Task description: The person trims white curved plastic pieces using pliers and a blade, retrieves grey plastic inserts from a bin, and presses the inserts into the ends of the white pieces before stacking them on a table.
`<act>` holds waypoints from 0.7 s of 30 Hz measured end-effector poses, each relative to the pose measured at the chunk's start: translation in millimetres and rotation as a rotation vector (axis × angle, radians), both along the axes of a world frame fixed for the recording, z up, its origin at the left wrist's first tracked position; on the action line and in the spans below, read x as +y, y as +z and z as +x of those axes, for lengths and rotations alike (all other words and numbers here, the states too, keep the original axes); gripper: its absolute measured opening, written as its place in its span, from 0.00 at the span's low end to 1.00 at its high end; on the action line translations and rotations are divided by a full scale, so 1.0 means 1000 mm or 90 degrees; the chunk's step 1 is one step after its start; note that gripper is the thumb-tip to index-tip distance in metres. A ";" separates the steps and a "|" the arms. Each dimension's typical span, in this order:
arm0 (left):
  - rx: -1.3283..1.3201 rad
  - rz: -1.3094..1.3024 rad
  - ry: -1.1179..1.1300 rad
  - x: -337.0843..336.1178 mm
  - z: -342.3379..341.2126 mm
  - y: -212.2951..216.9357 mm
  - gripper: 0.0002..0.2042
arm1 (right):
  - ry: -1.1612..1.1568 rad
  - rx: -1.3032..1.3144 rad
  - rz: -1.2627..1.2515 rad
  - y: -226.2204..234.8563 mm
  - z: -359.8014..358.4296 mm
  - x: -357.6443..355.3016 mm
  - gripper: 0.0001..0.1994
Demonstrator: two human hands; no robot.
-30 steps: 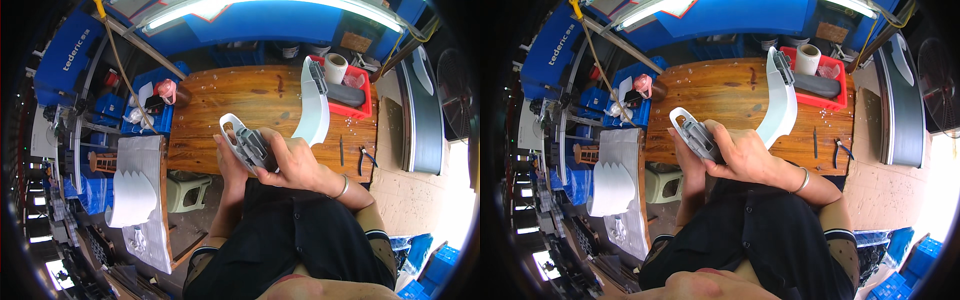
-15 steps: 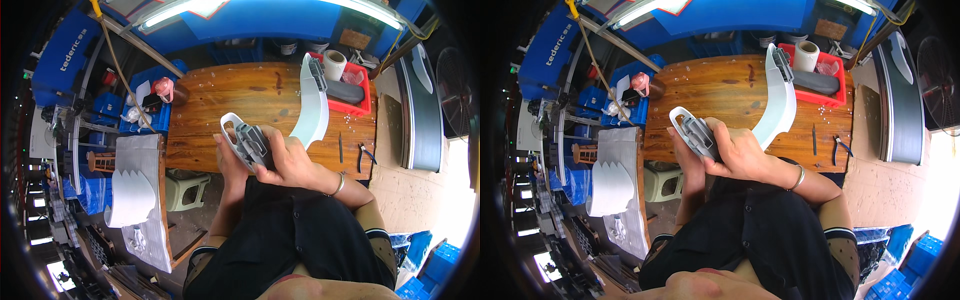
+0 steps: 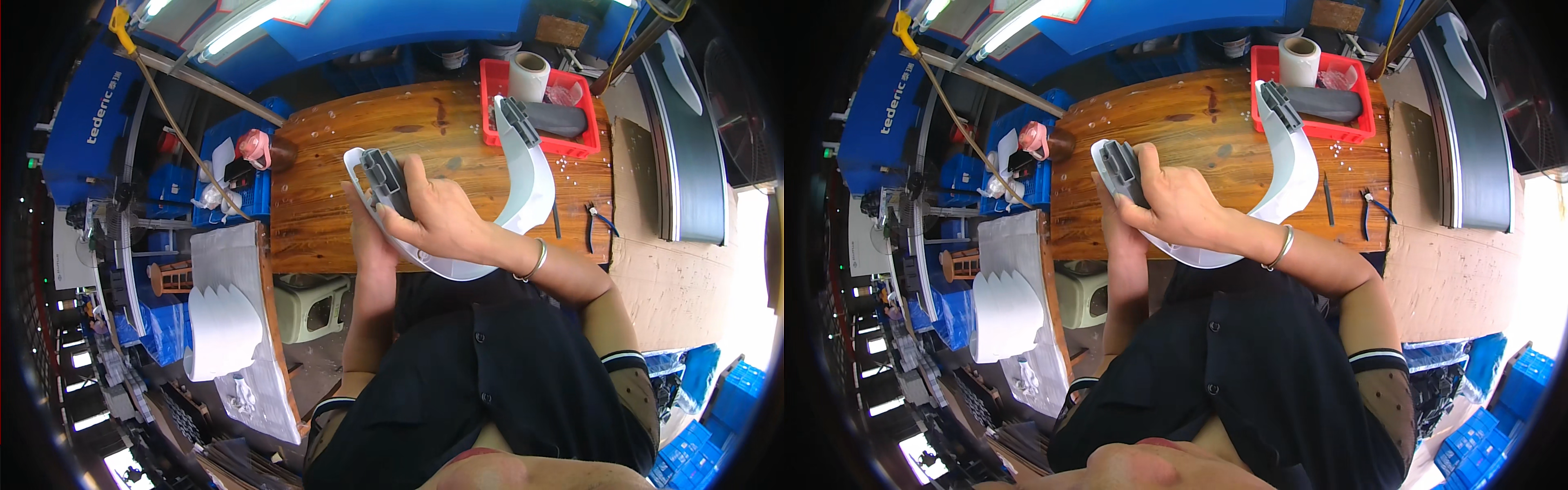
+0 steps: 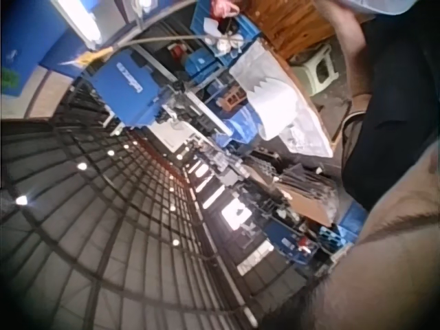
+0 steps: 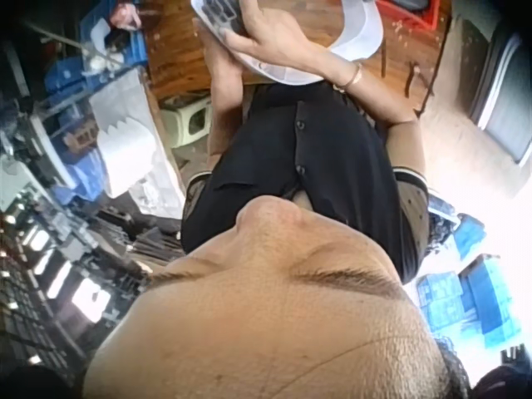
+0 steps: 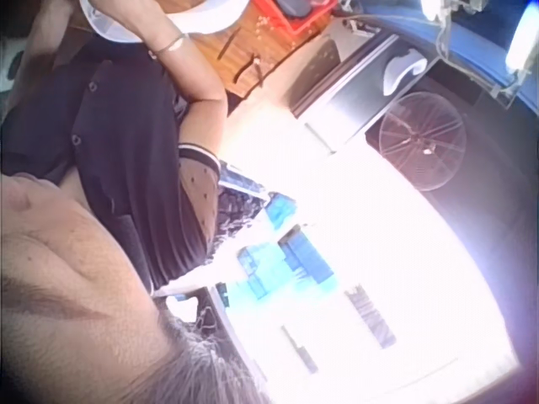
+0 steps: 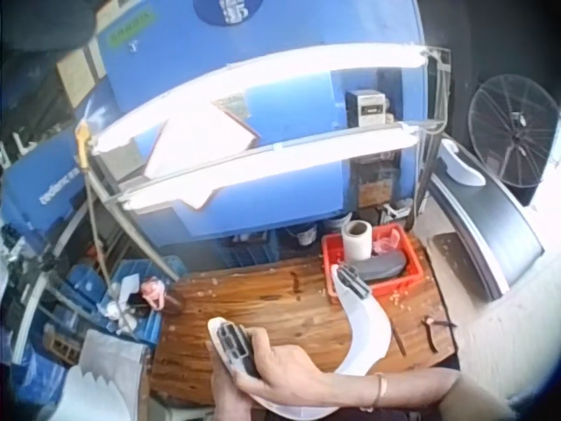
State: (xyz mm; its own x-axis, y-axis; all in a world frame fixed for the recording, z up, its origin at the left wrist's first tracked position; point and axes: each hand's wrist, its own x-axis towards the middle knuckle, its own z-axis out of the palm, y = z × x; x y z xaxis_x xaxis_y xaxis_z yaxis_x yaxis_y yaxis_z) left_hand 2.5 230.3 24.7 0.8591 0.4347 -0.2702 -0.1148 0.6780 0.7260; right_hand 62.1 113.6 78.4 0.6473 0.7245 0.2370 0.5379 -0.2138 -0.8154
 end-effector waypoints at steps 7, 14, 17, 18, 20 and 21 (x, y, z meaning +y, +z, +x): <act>-0.043 -0.008 -0.012 0.008 0.002 -0.013 0.30 | -0.004 -0.043 -0.025 -0.003 -0.003 0.003 0.23; 0.104 0.155 0.095 -0.003 -0.001 0.002 0.32 | -0.023 -0.142 0.101 -0.002 -0.002 -0.005 0.26; 0.058 0.154 0.104 -0.003 -0.009 0.004 0.32 | 0.025 -0.062 0.122 0.000 -0.006 -0.009 0.29; 0.055 0.166 0.114 -0.005 -0.012 0.007 0.32 | 0.033 -0.087 0.135 -0.001 -0.006 -0.009 0.30; 0.061 0.227 0.111 -0.012 -0.014 0.016 0.32 | 0.041 -0.113 0.149 -0.001 -0.008 -0.010 0.31; 0.057 0.222 0.120 -0.013 -0.015 0.016 0.32 | 0.045 -0.111 0.156 -0.001 -0.011 -0.010 0.31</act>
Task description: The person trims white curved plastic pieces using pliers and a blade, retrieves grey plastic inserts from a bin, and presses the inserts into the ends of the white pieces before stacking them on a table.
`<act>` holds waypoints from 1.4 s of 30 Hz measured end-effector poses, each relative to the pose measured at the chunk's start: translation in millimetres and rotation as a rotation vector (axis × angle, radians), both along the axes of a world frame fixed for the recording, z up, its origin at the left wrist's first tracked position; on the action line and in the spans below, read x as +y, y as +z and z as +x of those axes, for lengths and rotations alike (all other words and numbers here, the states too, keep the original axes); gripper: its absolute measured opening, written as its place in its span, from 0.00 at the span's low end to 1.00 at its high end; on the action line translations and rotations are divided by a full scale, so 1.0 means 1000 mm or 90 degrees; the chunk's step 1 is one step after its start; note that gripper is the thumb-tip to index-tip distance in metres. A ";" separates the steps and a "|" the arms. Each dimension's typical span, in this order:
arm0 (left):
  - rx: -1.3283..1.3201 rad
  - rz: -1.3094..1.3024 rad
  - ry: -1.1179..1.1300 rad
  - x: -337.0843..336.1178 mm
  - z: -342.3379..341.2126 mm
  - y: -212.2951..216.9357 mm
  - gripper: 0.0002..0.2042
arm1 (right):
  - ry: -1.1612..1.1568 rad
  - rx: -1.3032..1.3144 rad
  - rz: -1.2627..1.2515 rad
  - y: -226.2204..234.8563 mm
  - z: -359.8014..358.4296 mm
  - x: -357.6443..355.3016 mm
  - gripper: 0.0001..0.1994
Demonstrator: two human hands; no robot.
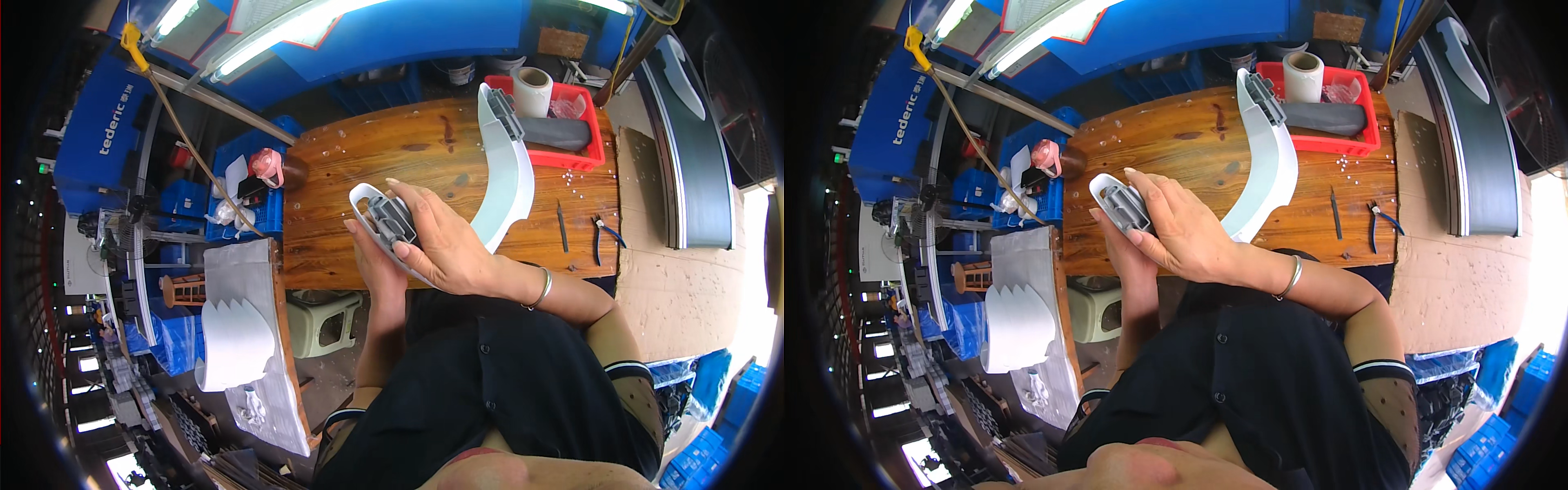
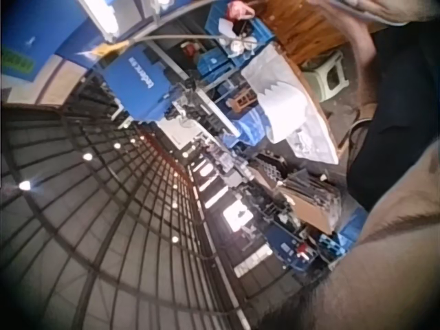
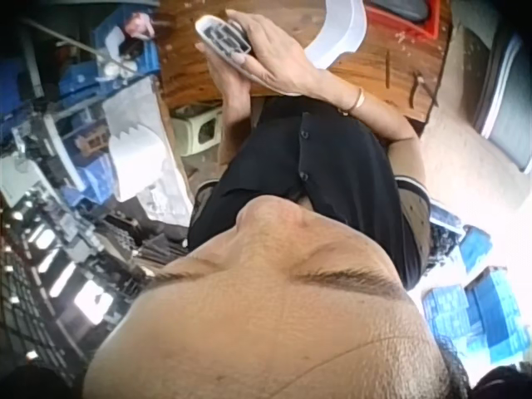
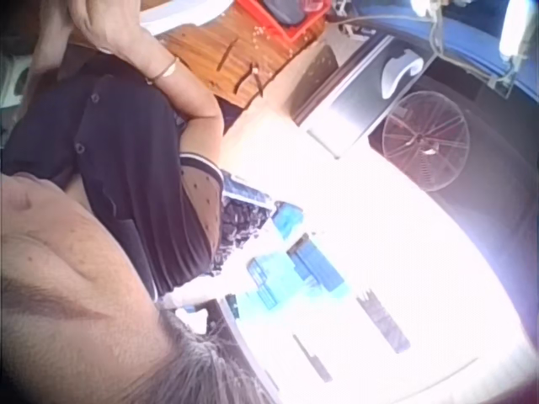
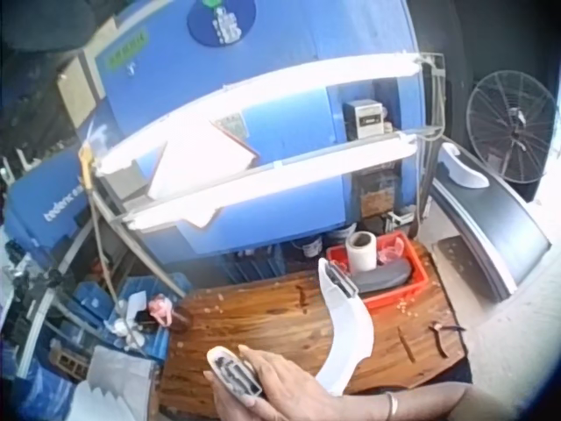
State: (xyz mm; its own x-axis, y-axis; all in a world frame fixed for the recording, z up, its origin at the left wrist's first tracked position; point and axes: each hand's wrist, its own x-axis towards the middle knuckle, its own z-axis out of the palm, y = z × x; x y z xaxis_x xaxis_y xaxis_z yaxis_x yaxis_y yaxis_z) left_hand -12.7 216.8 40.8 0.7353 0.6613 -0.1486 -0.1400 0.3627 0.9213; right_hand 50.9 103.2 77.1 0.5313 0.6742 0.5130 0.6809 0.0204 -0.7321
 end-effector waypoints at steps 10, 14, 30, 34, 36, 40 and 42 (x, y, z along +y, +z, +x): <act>0.014 -0.005 -0.001 -0.015 0.002 0.002 0.30 | -0.016 0.002 0.003 -0.017 0.001 0.003 0.31; -0.012 -0.078 -0.035 0.001 0.005 -0.022 0.30 | 0.056 0.105 -0.047 -0.016 0.010 -0.003 0.31; -0.013 -0.143 -0.224 0.035 0.009 -0.082 0.33 | 0.177 0.426 -0.183 -0.066 -0.002 -0.013 0.38; -0.078 -0.201 -0.250 0.032 0.013 -0.077 0.31 | 0.140 0.405 -0.258 -0.070 -0.005 -0.008 0.39; -0.160 -0.216 -0.323 0.031 0.014 -0.060 0.30 | 0.142 0.412 -0.308 -0.061 -0.005 -0.005 0.39; -0.198 -0.195 -0.320 0.067 0.010 -0.072 0.19 | -0.005 0.106 -0.026 -0.031 -0.004 -0.039 0.33; -0.307 -0.257 -0.401 0.098 0.010 -0.085 0.16 | -0.203 -0.003 0.064 -0.014 0.015 -0.077 0.25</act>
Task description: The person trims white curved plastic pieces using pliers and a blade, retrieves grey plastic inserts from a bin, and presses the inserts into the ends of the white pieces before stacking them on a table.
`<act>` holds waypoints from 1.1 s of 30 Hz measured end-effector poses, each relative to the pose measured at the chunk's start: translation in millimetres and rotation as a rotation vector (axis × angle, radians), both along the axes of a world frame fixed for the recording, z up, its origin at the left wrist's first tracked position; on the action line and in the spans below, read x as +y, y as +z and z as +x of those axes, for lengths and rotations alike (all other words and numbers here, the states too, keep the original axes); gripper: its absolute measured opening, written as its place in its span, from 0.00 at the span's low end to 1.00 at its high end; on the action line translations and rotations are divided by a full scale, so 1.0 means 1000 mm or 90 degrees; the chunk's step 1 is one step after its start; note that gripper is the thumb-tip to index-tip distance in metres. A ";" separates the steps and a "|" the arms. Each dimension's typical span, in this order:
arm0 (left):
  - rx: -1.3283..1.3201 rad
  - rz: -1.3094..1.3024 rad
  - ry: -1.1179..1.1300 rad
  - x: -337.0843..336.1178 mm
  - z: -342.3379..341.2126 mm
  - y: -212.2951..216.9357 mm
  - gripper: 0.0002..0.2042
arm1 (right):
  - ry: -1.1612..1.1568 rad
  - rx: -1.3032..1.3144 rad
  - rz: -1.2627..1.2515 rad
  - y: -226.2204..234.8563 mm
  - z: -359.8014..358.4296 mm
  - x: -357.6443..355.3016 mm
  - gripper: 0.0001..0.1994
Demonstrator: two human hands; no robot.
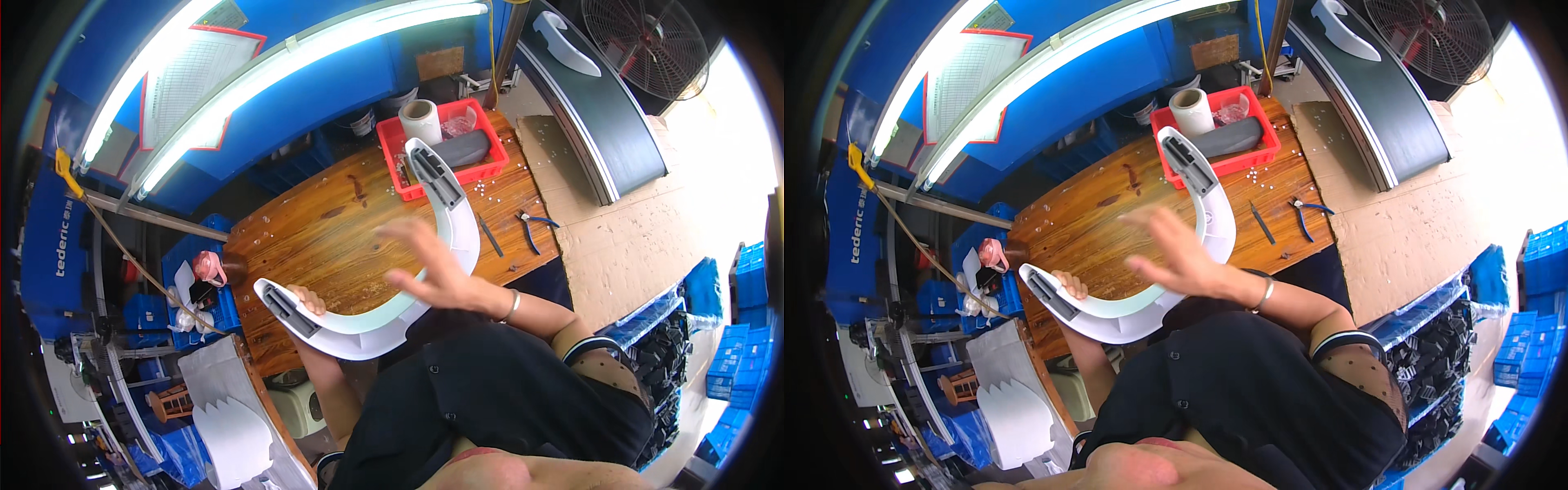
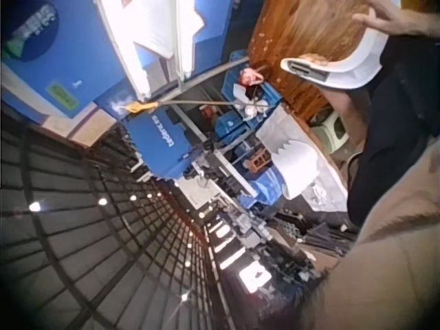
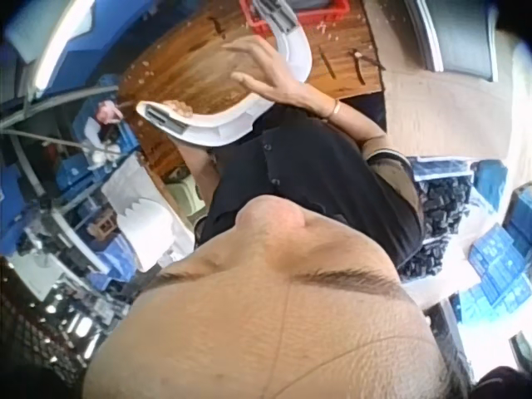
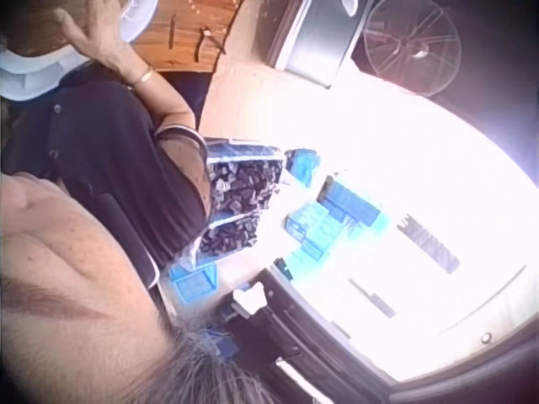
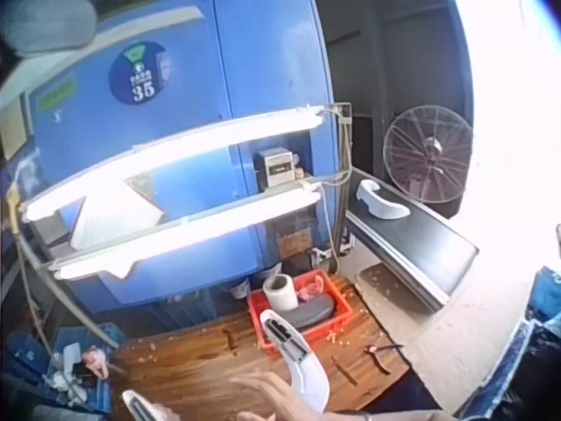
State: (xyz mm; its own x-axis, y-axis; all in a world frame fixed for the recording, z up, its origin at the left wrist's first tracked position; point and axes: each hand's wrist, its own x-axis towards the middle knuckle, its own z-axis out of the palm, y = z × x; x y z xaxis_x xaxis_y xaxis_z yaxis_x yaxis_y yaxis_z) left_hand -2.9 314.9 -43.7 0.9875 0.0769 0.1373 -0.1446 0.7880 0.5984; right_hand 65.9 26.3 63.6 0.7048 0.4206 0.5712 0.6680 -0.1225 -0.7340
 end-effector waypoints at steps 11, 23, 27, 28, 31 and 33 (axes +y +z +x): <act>-0.020 -0.202 -0.170 0.048 0.001 -0.073 0.18 | 0.210 0.896 0.458 -0.062 0.045 -0.032 0.27; 0.145 0.543 0.317 -0.099 0.005 0.088 0.10 | 0.235 0.828 0.386 -0.077 0.027 -0.024 0.27; 0.030 0.645 0.247 -0.160 0.031 0.109 0.29 | 0.279 0.798 0.404 -0.083 0.025 -0.025 0.32; -0.042 0.673 0.304 -0.164 0.040 0.105 0.29 | 0.294 0.796 0.408 -0.082 0.023 -0.025 0.34; -0.208 0.820 0.300 -0.165 0.049 0.113 0.28 | 0.277 0.842 0.446 -0.073 0.019 -0.020 0.36; -0.189 0.752 0.272 -0.173 0.043 0.110 0.27 | 0.277 0.836 0.433 -0.074 0.017 -0.021 0.38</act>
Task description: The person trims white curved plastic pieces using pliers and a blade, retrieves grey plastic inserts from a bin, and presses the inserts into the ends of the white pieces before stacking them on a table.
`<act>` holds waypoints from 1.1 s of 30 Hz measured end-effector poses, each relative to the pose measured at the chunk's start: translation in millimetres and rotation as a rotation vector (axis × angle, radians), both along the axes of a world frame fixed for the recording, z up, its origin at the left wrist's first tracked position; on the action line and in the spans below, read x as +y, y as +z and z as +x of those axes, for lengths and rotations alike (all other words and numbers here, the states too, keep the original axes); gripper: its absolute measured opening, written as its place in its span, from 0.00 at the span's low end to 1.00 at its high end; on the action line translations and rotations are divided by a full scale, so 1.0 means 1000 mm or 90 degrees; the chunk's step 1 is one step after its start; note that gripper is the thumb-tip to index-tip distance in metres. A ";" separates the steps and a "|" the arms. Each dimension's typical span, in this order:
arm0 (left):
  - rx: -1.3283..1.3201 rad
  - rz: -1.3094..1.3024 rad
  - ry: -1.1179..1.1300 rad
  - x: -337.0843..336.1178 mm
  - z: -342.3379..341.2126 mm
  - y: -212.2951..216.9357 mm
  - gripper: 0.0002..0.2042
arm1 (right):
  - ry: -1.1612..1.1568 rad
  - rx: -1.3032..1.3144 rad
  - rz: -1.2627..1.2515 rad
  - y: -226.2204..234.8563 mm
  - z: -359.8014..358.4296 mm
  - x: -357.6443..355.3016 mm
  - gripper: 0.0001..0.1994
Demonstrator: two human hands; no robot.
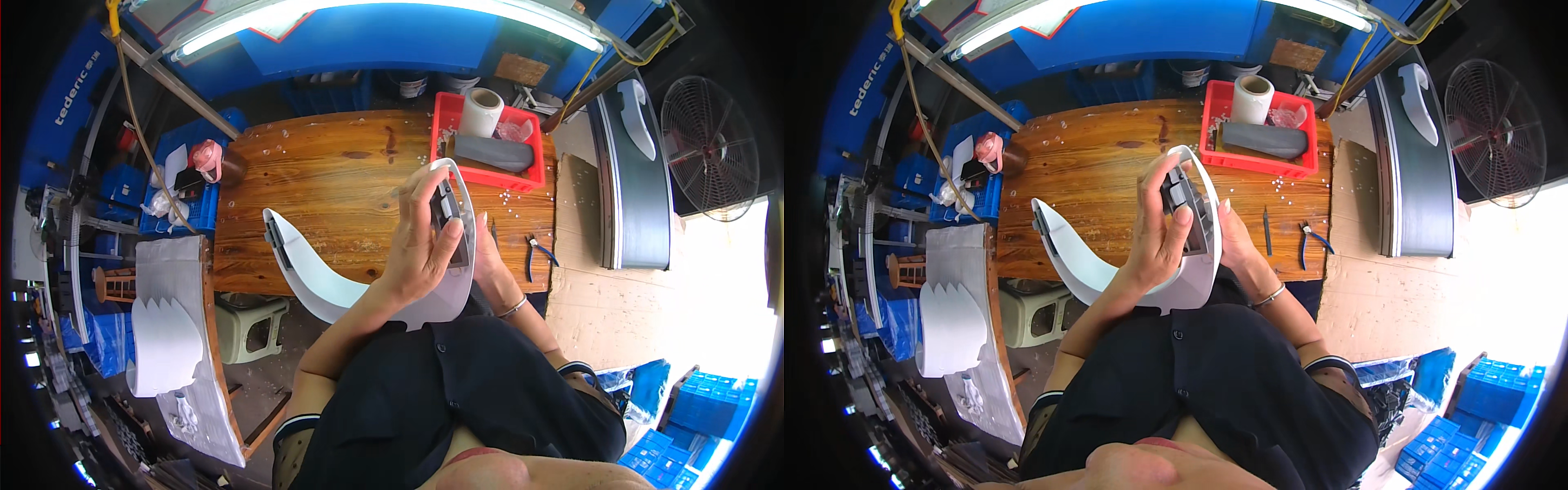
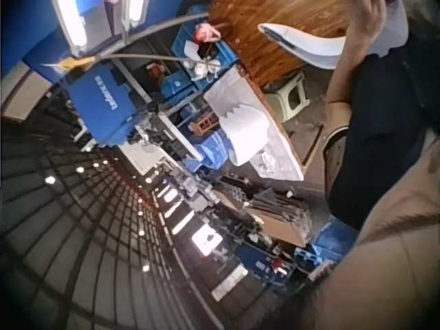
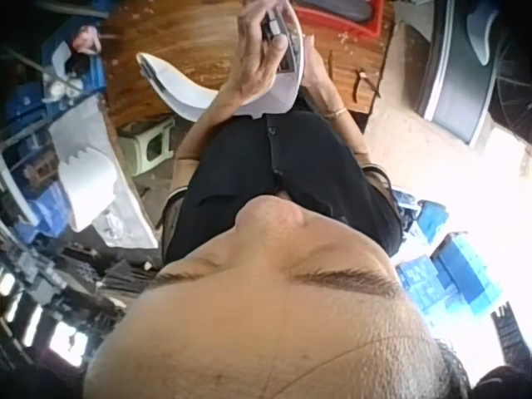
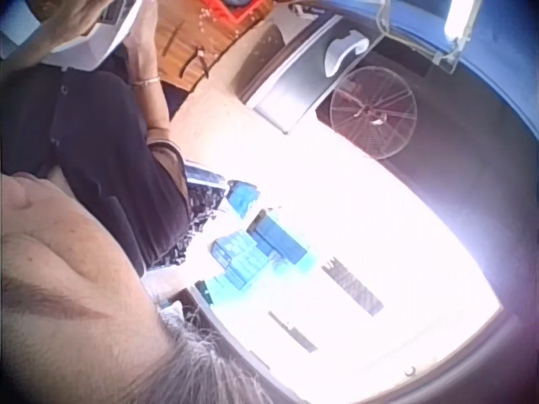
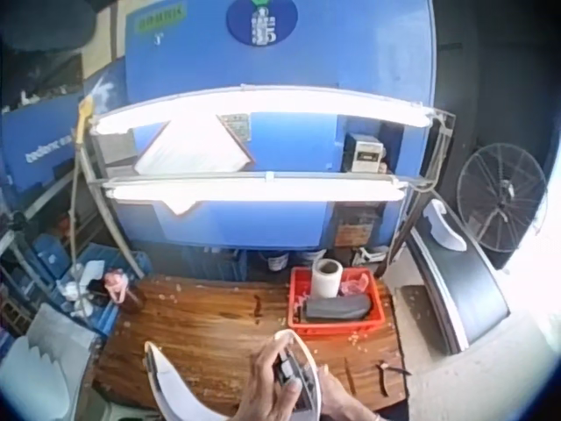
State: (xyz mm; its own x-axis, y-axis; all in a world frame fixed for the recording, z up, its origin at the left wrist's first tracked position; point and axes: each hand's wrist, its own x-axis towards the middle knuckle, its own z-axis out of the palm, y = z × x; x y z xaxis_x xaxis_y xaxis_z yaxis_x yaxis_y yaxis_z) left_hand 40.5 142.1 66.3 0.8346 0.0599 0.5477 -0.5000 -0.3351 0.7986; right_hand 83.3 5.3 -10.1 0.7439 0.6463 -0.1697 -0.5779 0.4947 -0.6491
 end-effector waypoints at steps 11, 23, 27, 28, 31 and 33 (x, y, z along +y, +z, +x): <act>0.044 0.209 0.221 -0.003 -0.011 0.007 0.21 | 0.046 -0.057 0.034 -0.022 0.002 -0.009 0.30; -0.058 0.021 0.216 0.011 -0.016 0.031 0.14 | 0.005 -0.040 -0.039 -0.022 -0.003 -0.004 0.31; -0.073 -0.064 0.159 0.018 -0.016 0.043 0.15 | -0.002 -0.044 -0.036 -0.021 -0.008 -0.003 0.32; -0.035 0.005 0.154 0.015 -0.014 0.040 0.15 | 0.011 -0.075 -0.047 -0.019 -0.005 -0.001 0.33; 0.003 0.023 0.179 0.005 -0.013 0.019 0.15 | 0.021 -0.087 -0.035 -0.020 -0.004 -0.002 0.33; 0.008 0.008 0.172 0.005 -0.013 0.017 0.15 | 0.035 -0.037 -0.010 -0.021 -0.003 -0.002 0.32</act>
State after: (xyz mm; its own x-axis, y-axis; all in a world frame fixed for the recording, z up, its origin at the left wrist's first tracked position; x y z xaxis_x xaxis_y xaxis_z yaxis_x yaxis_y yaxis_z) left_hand 27.3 147.4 83.7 0.7962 0.2747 0.5390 -0.3810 -0.4645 0.7995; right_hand 79.9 3.8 -31.4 0.7160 0.6846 -0.1369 -0.5648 0.4527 -0.6899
